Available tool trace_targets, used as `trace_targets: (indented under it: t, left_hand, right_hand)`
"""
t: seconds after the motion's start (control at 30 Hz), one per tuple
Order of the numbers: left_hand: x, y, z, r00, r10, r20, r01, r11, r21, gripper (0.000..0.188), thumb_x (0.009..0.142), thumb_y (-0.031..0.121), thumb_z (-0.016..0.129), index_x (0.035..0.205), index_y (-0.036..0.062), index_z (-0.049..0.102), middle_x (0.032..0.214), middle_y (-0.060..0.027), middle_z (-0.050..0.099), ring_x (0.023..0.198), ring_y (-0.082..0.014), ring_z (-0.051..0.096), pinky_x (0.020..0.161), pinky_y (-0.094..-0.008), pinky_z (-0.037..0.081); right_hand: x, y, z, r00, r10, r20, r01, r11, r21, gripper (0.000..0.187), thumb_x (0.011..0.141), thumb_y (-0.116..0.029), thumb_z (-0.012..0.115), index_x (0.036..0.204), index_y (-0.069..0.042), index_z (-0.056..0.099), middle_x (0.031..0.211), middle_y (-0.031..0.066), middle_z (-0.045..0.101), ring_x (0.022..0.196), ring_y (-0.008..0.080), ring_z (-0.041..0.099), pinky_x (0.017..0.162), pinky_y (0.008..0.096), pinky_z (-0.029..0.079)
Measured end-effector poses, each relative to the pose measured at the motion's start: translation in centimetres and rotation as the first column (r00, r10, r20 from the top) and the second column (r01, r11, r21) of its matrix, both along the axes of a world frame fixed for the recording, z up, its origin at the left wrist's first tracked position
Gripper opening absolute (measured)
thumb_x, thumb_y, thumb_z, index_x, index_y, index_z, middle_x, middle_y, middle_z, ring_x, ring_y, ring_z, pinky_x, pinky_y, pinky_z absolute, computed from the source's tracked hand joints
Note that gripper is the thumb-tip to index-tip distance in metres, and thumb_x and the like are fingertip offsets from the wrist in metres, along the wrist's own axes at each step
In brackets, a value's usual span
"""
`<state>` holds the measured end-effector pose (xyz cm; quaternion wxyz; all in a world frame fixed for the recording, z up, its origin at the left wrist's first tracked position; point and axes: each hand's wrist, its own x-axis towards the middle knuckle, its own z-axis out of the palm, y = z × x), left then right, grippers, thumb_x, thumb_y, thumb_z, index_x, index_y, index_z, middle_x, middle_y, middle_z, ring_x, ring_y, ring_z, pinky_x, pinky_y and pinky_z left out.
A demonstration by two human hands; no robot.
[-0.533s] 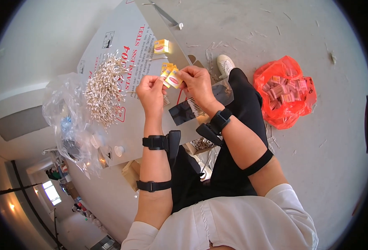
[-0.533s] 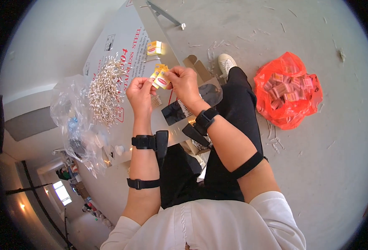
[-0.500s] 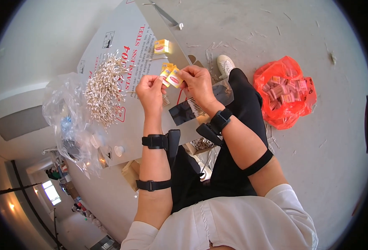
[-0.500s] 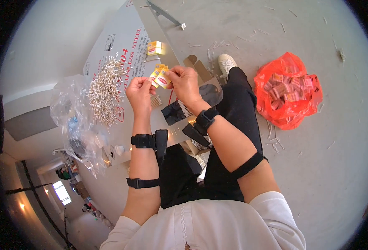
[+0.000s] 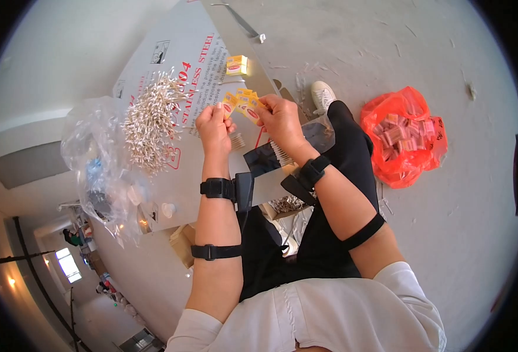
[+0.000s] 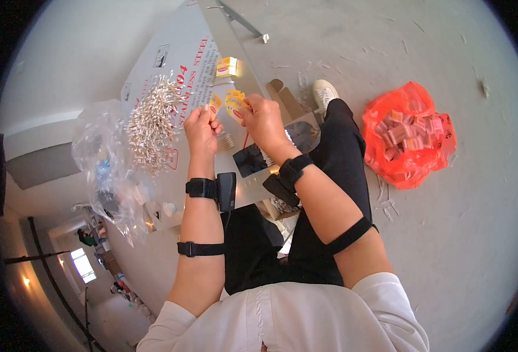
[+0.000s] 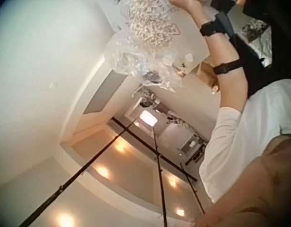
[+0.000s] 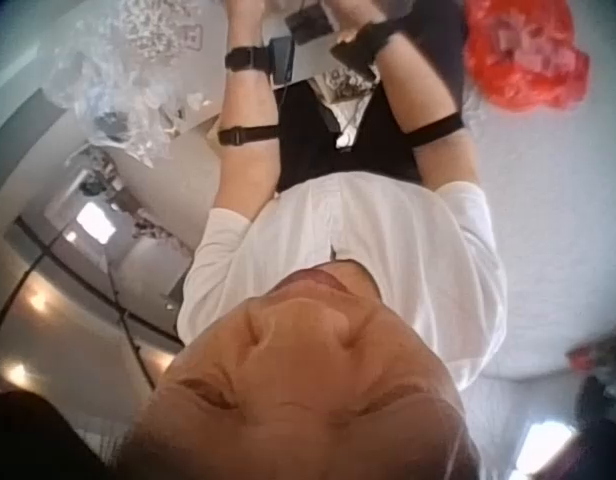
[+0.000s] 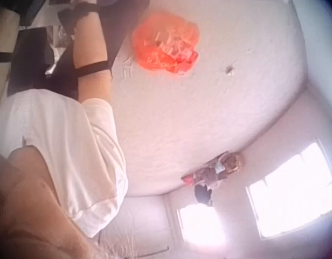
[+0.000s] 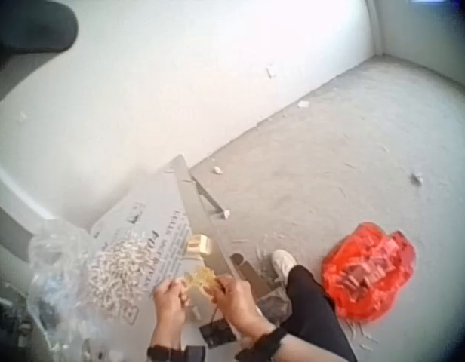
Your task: Packaging small white components and applying labels to plastic strips on a low workspace.
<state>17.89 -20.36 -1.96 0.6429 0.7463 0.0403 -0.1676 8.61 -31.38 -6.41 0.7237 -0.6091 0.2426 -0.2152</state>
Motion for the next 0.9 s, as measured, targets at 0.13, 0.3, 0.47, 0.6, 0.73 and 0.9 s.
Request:
trace_targets:
  t: [0.13,0.3,0.47,0.6,0.73,0.9]
  left_hand:
    - [-0.3,1.4,0.8,0.982,-0.091,-0.167,0.029,0.939,-0.343,0.023,0.099,0.019,0.053,0.081,0.0066,0.050,0.066,-0.0007,0.042,0.053,-0.0092,0.039,0.047,-0.0235,0.034]
    - [-0.9,2.5,1.4,0.950,-0.281,-0.139,0.166,0.825,-0.540,0.025,0.100,0.023,0.052,0.082,0.0067,0.052,0.066,-0.0002,0.043,0.054,-0.0093,0.039,0.048,-0.0228,0.034]
    - [-2.2,2.6,1.7,0.945,-0.318,-0.069,0.235,0.812,-0.534,0.026,0.099,0.024,0.054,0.079,0.0074,0.051,0.065,0.0009,0.046,0.053,-0.0095,0.041,0.049,-0.0246,0.037]
    - [-3.0,2.7,1.8,0.884,-0.464,0.055,0.434,0.773,-0.463,0.022,0.099,0.025,0.055,0.086,0.0069,0.057,0.073,-0.0014,0.054,0.060,-0.0097,0.047,0.054,-0.0242,0.041]
    - [-6.0,1.4,3.6,0.905,-0.320,0.280,0.409,0.834,-0.370,0.005,0.091,0.006,0.061,0.095,0.0045,0.064,0.095,-0.0056,0.059,0.082,-0.0111,0.055,0.070,-0.0237,0.045]
    - [-7.3,2.0,4.8,0.773,-0.373,0.512,0.505,0.851,-0.143,0.020,0.077,-0.013,0.065,0.090,0.0020,0.066,0.106,-0.0066,0.057,0.091,-0.0115,0.055,0.076,-0.0247,0.045]
  right_hand:
    - [0.4,0.6,-0.8,0.999,0.005,0.040,0.011,0.922,-0.387,0.021,0.084,-0.009,0.070,0.098,0.005,0.064,0.078,0.0137,0.063,0.056,0.0181,0.062,0.054,0.0308,0.050]
    - [-0.3,0.2,1.0,0.987,-0.104,0.122,0.147,0.890,-0.431,0.016,0.083,-0.012,0.069,0.086,0.003,0.065,0.081,0.0200,0.064,0.068,0.0319,0.064,0.060,0.0390,0.050]
    - [-1.7,-1.2,3.7,0.952,0.246,0.184,-0.273,0.951,0.143,0.020,0.087,-0.016,0.069,0.083,0.002,0.065,0.069,0.0058,0.062,0.061,0.0108,0.053,0.054,0.0270,0.043]
    - [-2.2,-0.6,3.7,0.890,0.290,0.351,-0.374,0.906,0.199,0.010,0.088,-0.008,0.068,0.085,0.002,0.068,0.076,0.0018,0.066,0.063,0.0052,0.053,0.057,0.0221,0.043]
    - [-3.0,-0.9,3.0,0.888,0.196,0.416,-0.364,0.853,0.374,0.004,0.084,0.001,0.069,0.088,0.001,0.070,0.082,0.0033,0.068,0.072,0.0078,0.059,0.066,0.0222,0.049]
    - [-4.1,-0.7,3.9,0.856,0.171,0.488,-0.317,0.919,0.234,0.012,0.079,0.007,0.070,0.090,0.001,0.070,0.086,0.0043,0.068,0.079,0.0083,0.060,0.069,0.0224,0.051]
